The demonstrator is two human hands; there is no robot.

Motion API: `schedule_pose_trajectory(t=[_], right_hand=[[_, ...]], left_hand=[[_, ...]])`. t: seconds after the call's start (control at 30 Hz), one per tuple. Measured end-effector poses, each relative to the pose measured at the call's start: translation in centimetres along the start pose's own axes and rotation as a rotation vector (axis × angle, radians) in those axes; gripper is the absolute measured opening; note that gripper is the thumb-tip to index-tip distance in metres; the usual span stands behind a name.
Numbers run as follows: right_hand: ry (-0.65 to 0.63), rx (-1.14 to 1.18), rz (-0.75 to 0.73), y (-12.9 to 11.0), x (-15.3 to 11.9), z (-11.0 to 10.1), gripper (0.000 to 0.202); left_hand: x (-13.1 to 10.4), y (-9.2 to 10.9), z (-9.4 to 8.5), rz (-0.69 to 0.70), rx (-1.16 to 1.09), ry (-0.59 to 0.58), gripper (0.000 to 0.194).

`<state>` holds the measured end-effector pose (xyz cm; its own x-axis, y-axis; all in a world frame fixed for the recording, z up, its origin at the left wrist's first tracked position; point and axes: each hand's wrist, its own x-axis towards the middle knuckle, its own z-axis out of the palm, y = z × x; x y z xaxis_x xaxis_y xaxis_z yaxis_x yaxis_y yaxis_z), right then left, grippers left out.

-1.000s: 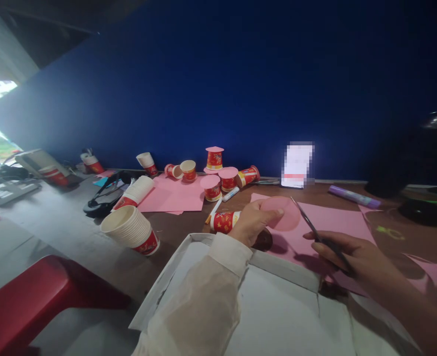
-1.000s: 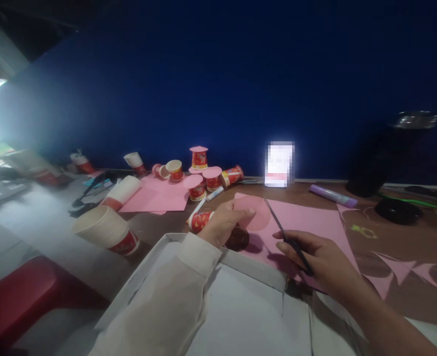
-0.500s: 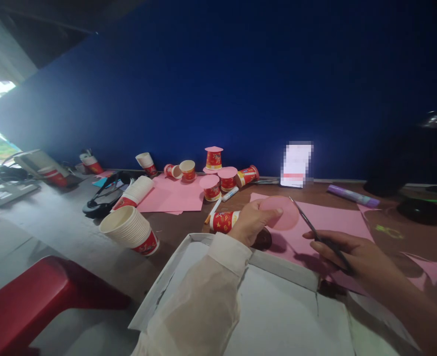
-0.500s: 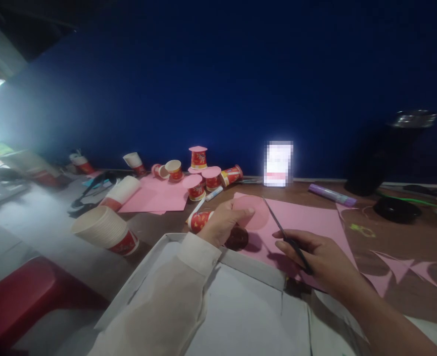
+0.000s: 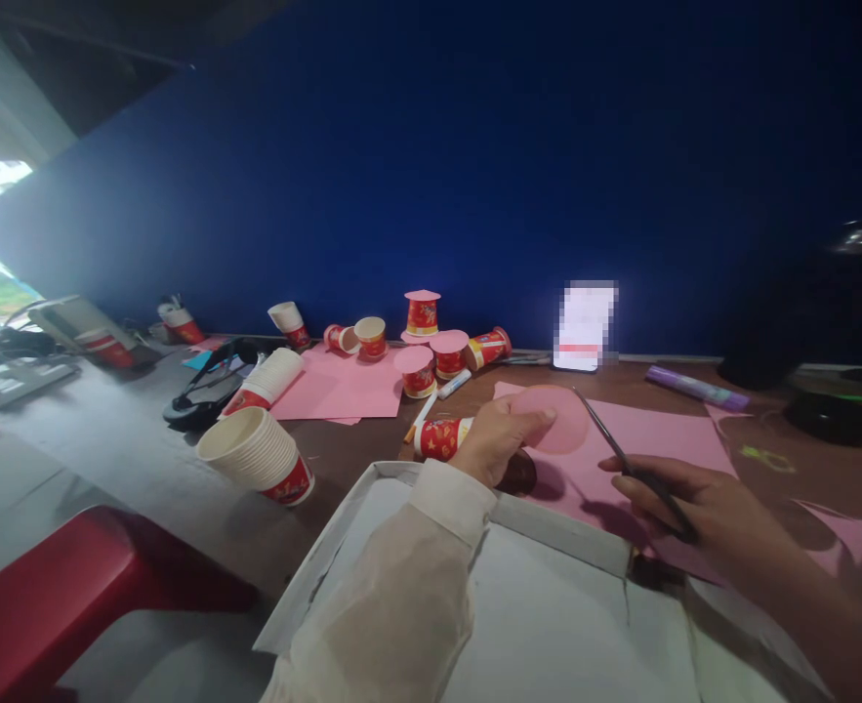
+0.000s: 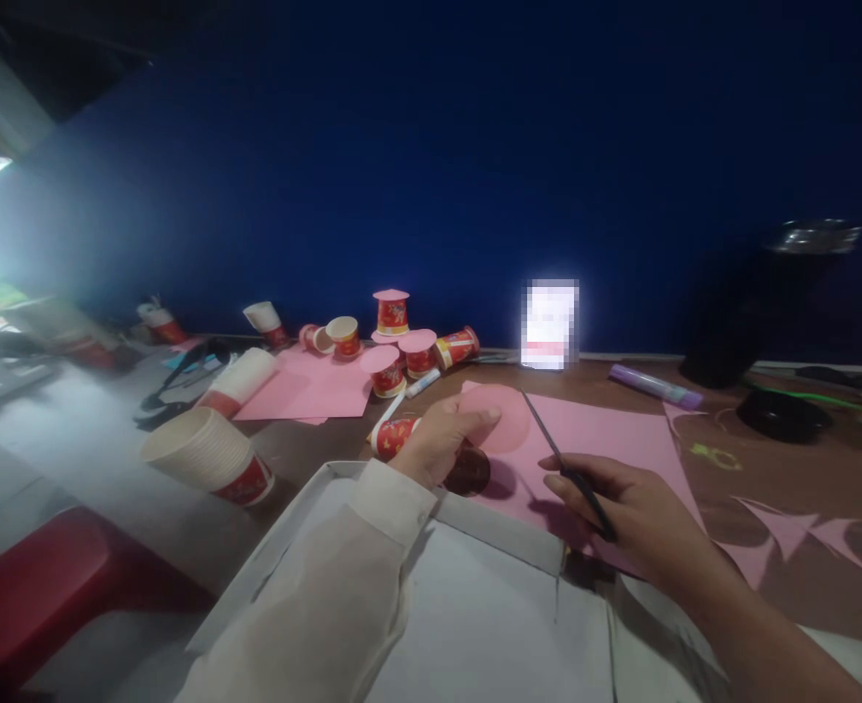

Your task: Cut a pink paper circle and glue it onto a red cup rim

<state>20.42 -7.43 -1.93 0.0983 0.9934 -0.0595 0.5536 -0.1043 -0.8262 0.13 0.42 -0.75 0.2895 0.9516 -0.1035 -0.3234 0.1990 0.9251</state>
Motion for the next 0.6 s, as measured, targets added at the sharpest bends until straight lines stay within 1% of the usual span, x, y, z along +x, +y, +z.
schedule_pose_trajectory(t=[0.07, 0.17, 0.23, 0.3, 0.4, 0.5, 0.53, 0.6], right_hand=[[0.01, 0.037, 0.027, 0.06, 0.06, 0.08, 0.058], [0.051, 0.036, -0.009, 0.06, 0.2, 0.06, 0.053], [0.056, 0.03, -0.023, 0.05, 0.25, 0.06, 0.05], [0.042, 0.042, -0.001, 0.04, 0.23, 0.15, 0.049], [0.077, 0.069, 0.017, -0.04, 0.04, 0.4, 0.048], [0.083, 0.066, -0.015, -0.13, -0.15, 0.54, 0.046], [0.068, 0.066, -0.023, -0.13, -0.19, 0.55, 0.047], [0.081, 0.069, -0.05, -0.05, -0.21, 0.53, 0.052]], left_hand=[[0.08, -0.02, -0.03, -0.007, -0.008, 0.013, 0.039], [0.23, -0.09, -0.08, -0.021, -0.037, 0.011, 0.04], [0.3, -0.13, -0.1, -0.024, -0.062, 0.0, 0.042], [0.32, -0.15, -0.09, -0.024, -0.064, 0.006, 0.043], [0.24, -0.07, -0.05, -0.026, -0.057, 0.018, 0.042], [0.05, 0.12, 0.03, -0.032, -0.055, 0.015, 0.041], [-0.01, 0.19, 0.06, -0.035, -0.05, 0.013, 0.041], [-0.11, 0.33, 0.12, -0.037, -0.043, 0.006, 0.039]])
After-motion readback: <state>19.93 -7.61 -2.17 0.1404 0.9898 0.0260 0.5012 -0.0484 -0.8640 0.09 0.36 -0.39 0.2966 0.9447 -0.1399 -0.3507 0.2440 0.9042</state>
